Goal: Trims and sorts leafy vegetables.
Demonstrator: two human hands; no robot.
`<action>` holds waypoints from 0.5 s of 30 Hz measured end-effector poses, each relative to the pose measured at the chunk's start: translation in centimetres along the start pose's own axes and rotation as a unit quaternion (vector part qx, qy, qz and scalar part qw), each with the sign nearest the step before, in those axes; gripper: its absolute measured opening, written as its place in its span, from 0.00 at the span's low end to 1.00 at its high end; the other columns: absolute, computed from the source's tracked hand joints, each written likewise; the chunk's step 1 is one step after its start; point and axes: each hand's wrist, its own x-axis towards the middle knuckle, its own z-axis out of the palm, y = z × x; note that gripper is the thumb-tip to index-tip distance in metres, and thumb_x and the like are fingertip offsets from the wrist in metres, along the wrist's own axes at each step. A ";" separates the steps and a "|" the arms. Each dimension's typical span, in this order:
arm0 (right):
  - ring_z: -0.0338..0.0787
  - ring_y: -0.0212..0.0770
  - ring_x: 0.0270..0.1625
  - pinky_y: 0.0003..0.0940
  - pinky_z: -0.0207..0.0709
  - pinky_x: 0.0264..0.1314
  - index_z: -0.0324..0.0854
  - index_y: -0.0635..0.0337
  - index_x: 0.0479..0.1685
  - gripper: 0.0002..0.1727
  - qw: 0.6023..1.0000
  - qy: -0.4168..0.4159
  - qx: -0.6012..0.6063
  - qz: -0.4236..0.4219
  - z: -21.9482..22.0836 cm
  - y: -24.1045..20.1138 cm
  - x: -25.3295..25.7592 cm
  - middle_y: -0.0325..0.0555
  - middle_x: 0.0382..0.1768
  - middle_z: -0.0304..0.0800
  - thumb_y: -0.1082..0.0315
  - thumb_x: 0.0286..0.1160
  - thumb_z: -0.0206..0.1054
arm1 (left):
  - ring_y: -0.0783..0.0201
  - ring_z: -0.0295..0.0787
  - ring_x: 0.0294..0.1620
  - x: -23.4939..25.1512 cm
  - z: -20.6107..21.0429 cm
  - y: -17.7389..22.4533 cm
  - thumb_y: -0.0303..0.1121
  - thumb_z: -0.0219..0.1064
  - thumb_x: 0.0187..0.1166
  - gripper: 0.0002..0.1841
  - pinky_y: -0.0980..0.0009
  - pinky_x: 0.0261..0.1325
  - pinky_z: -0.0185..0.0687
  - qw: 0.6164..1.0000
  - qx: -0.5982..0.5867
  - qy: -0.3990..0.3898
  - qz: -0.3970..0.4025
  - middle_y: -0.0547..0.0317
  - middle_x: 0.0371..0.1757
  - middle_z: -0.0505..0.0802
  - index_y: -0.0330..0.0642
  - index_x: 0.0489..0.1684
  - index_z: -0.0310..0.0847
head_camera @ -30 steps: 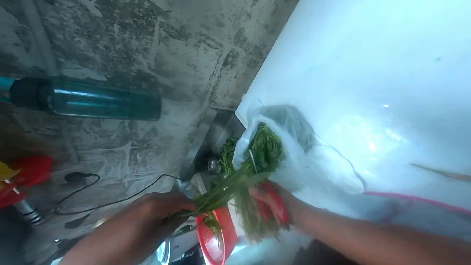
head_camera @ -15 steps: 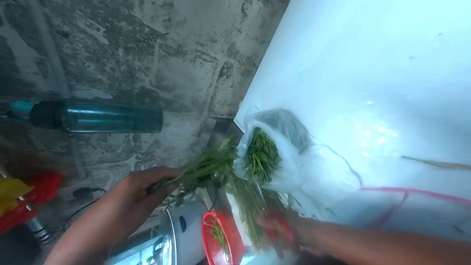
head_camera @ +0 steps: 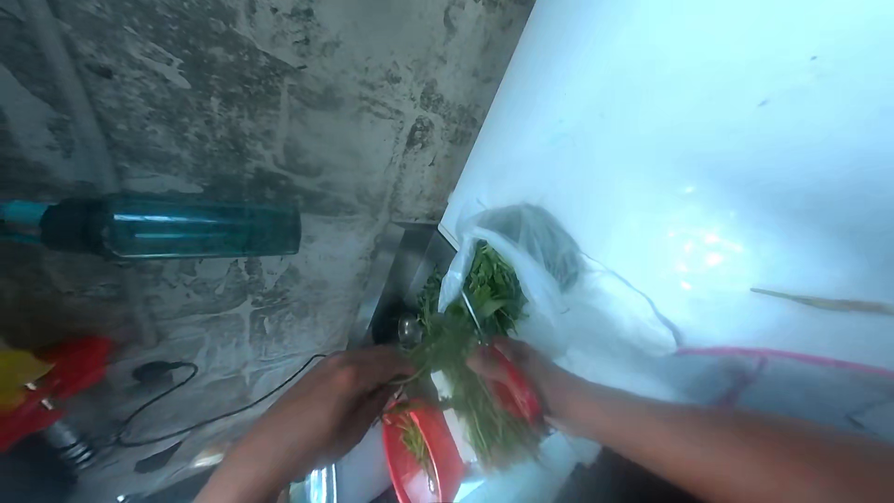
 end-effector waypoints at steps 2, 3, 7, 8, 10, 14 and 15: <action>0.81 0.34 0.23 0.28 0.79 0.26 0.78 0.54 0.56 0.23 0.999 0.044 -0.018 -0.002 -0.2 0.1 0.1 0.38 0.27 0.79 0.45 0.77 0.71 | 0.71 0.90 0.45 0.2 -0.1 -0.6 0.38 0.59 0.86 0.13 0.66 0.50 0.89 1.000 0.015 0.007 -0.025 0.68 0.49 0.93 0.56 0.57 0.89; 0.81 0.34 0.20 0.28 0.80 0.24 0.78 0.55 0.52 0.21 0.998 0.058 -0.029 0.001 -0.2 0.0 -0.1 0.39 0.24 0.80 0.46 0.78 0.71 | 0.73 0.89 0.43 0.4 -0.1 -1.1 0.39 0.59 0.86 0.13 0.66 0.49 0.89 0.999 0.017 0.009 -0.036 0.69 0.48 0.92 0.57 0.57 0.89; 0.84 0.37 0.19 0.31 0.83 0.23 0.76 0.55 0.53 0.21 0.998 0.062 0.003 -0.003 -0.2 1.2 -0.5 0.40 0.23 0.80 0.46 0.81 0.67 | 0.77 0.88 0.41 0.7 -0.3 -2.4 0.40 0.60 0.85 0.12 0.71 0.46 0.89 0.995 0.003 0.024 -0.093 0.74 0.48 0.93 0.59 0.57 0.89; 0.85 0.38 0.21 0.33 0.84 0.25 0.75 0.54 0.57 0.24 0.999 0.043 0.011 -0.006 -0.3 1.9 -0.5 0.41 0.24 0.81 0.43 0.81 0.66 | 0.78 0.87 0.39 0.7 -0.4 -2.6 0.40 0.61 0.84 0.12 0.72 0.44 0.88 0.993 -0.008 0.040 -0.109 0.75 0.48 0.92 0.60 0.57 0.89; 0.86 0.37 0.29 0.34 0.83 0.32 0.69 0.51 0.65 0.30 0.999 -0.019 -0.002 0.026 -0.1 2.8 -1.1 0.40 0.32 0.82 0.37 0.79 0.62 | 0.79 0.86 0.36 0.6 -0.6 -2.6 0.41 0.63 0.84 0.12 0.75 0.38 0.86 0.987 -0.046 0.086 -0.131 0.76 0.46 0.92 0.61 0.58 0.89; 0.86 0.39 0.47 0.41 0.84 0.49 0.62 0.56 0.77 0.39 0.991 -0.117 -0.049 0.032 0.7 3.6 -2.0 0.46 0.51 0.81 0.39 0.76 0.67 | 0.77 0.87 0.33 1.2 -0.1 -1.9 0.39 0.65 0.82 0.10 0.76 0.34 0.86 0.977 -0.099 0.153 -0.107 0.76 0.43 0.93 0.60 0.55 0.89; 0.86 0.35 0.46 0.36 0.84 0.46 0.61 0.53 0.77 0.42 0.989 -0.132 -0.059 0.003 0.8 3.9 -1.8 0.42 0.51 0.80 0.36 0.73 0.69 | 0.77 0.87 0.34 1.5 0.3 -1.6 0.39 0.65 0.82 0.10 0.75 0.35 0.87 0.977 -0.110 0.150 -0.104 0.75 0.43 0.93 0.60 0.55 0.89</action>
